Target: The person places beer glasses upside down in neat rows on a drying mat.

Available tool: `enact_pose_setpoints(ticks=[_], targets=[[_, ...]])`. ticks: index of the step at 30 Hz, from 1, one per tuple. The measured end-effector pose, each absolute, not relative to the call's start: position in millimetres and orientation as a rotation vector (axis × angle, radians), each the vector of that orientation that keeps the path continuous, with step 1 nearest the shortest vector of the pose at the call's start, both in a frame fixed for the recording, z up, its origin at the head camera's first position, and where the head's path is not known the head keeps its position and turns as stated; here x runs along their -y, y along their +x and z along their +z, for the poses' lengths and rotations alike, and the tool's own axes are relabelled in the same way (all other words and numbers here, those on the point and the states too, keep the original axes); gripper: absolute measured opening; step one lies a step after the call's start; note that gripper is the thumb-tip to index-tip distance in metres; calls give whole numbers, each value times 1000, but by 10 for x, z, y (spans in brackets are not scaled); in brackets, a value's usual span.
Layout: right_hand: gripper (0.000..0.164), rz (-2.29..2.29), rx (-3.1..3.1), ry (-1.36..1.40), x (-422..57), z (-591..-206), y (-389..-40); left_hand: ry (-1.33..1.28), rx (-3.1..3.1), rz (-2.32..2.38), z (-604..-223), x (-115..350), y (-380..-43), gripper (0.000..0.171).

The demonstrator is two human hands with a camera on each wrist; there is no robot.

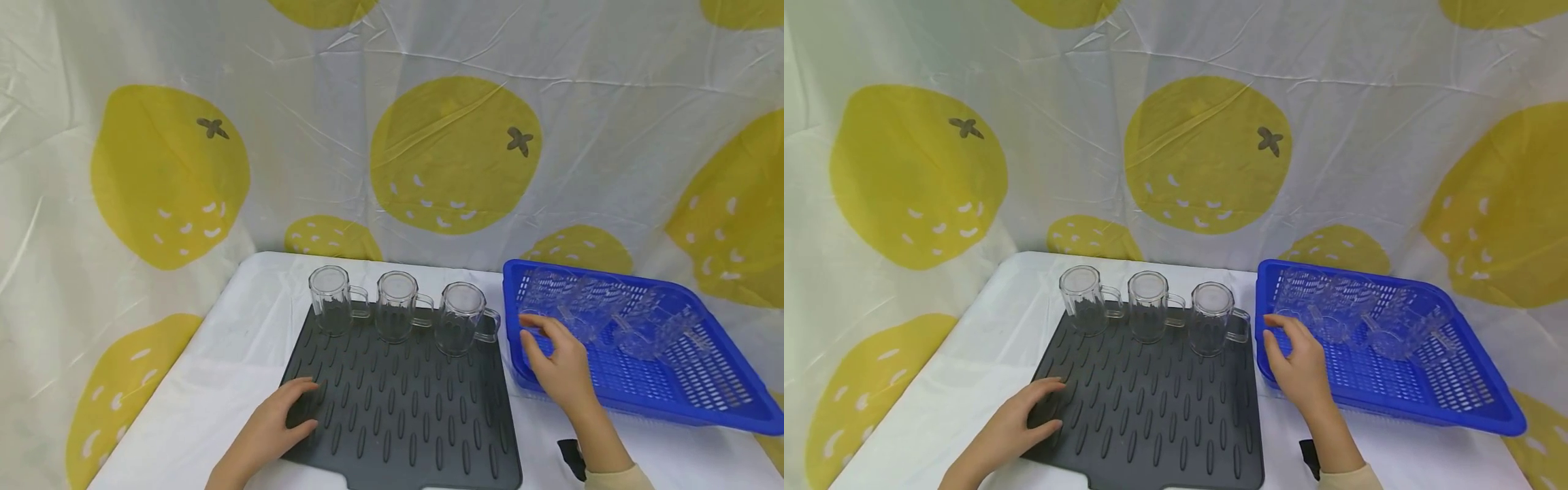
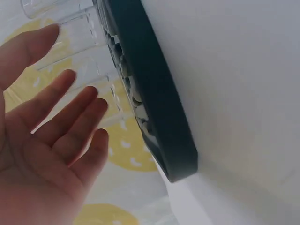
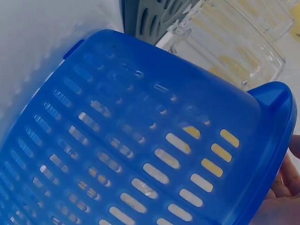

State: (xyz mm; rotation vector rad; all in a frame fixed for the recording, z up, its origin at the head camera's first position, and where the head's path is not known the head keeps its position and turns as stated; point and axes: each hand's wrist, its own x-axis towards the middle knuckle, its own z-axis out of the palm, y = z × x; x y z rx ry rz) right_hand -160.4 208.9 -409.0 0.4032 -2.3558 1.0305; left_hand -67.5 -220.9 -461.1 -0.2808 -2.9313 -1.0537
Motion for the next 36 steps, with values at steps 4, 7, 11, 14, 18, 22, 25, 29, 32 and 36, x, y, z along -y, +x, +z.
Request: enact_pose_setpoints(ticks=[4, 7, 11, 14, 18, 22, 25, 29, 32, 36], targets=[[24, 1016, 2352, 371, -2142, -4078, -1605, -282, 3028, -1052, -4634, 2273, -635, 63], [24, 999, 2366, 347, -2207, -4060, -1623, -312, 3073, -1073, -4662, 2307, -607, 73], [25, 978, 2393, 320, -2294, -4025, -1662, -368, 3106, -1120, -4688, 2342, -583, 81], [27, 964, 2424, 290, -2360, -3987, -1696, -375, 3123, -1168, -4703, 2353, -576, 84], [35, 975, 2518, 250, -2465, -3948, -1752, -368, 3135, -1216, -4717, 2362, -576, 86], [43, 961, 2626, 201, -2564, -3938, -1826, -366, 3149, -1243, -4716, 2366, -582, 85], [50, 953, 2699, 138, -2615, -3941, -1890, -366, 3152, -1248, -4711, 2371, -583, 85], [60, 970, 2783, 68, -2672, -3969, -1957, -371, 3150, -1256, -4715, 2380, -588, 84], [63, 977, 2811, 52, -2707, -4000, -1997, -382, 3149, -1259, -4727, 2386, -595, 84], [63, 994, 2826, 46, -2732, -4035, -2043, -395, 3149, -1269, -4735, 2394, -596, 85]])
